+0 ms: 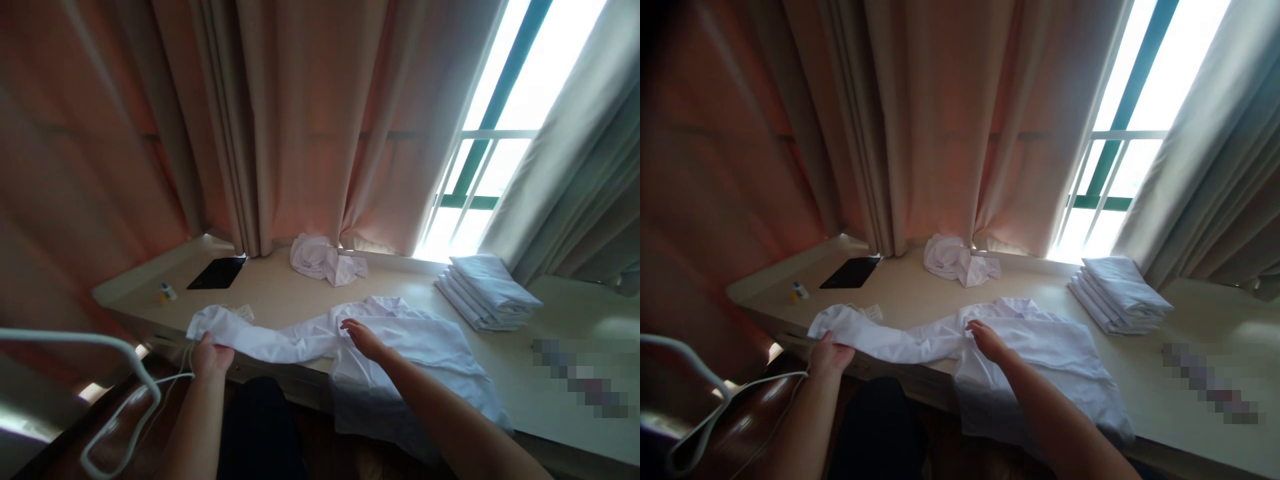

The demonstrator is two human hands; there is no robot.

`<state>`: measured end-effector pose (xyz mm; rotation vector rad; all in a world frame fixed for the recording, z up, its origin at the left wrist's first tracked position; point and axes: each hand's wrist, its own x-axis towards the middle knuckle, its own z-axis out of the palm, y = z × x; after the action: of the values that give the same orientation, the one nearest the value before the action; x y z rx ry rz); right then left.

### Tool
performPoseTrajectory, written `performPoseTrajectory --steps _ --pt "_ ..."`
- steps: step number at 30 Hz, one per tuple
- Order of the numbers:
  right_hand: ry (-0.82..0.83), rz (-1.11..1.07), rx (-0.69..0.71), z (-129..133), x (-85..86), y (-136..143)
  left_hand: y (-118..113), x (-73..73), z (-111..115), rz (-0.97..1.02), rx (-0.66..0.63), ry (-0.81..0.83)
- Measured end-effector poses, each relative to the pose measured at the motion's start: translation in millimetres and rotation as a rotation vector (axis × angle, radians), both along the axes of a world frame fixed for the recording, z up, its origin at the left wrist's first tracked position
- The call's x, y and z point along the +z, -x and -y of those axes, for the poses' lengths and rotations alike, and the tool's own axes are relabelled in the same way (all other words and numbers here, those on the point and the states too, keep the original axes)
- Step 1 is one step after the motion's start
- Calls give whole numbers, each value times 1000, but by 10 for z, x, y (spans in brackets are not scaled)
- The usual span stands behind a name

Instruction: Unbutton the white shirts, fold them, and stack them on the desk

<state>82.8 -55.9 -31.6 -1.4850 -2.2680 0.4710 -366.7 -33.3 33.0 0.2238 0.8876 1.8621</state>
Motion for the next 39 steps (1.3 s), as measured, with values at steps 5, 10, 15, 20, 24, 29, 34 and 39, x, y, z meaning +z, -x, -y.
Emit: performPoseTrajectory --steps 5,10,15,20,24,29,34,39 --pt "146 105 47 -523 -209 543 16 -22 107 36 -28 44" --pt "264 208 25 -811 -394 626 107 32 22 -41 51 -97" --pt "288 288 8 -928 -386 647 152 37 -328 -43 135 -109" --pt "29 227 -83 -756 -233 594 142 99 -493 38 95 -77" --pt "-182 139 -127 -425 -29 306 31 277 -509 36 10 -150" --pt "-250 -29 -327 128 226 -481 -419 713 -563 -78 -63 -287" --pt "-453 -234 -691 824 383 -1510 -1427 1286 -509 -212 -124 -499" --pt "-633 -355 -950 1632 524 -2294 -3052 1539 -251 -387 -226 -558"
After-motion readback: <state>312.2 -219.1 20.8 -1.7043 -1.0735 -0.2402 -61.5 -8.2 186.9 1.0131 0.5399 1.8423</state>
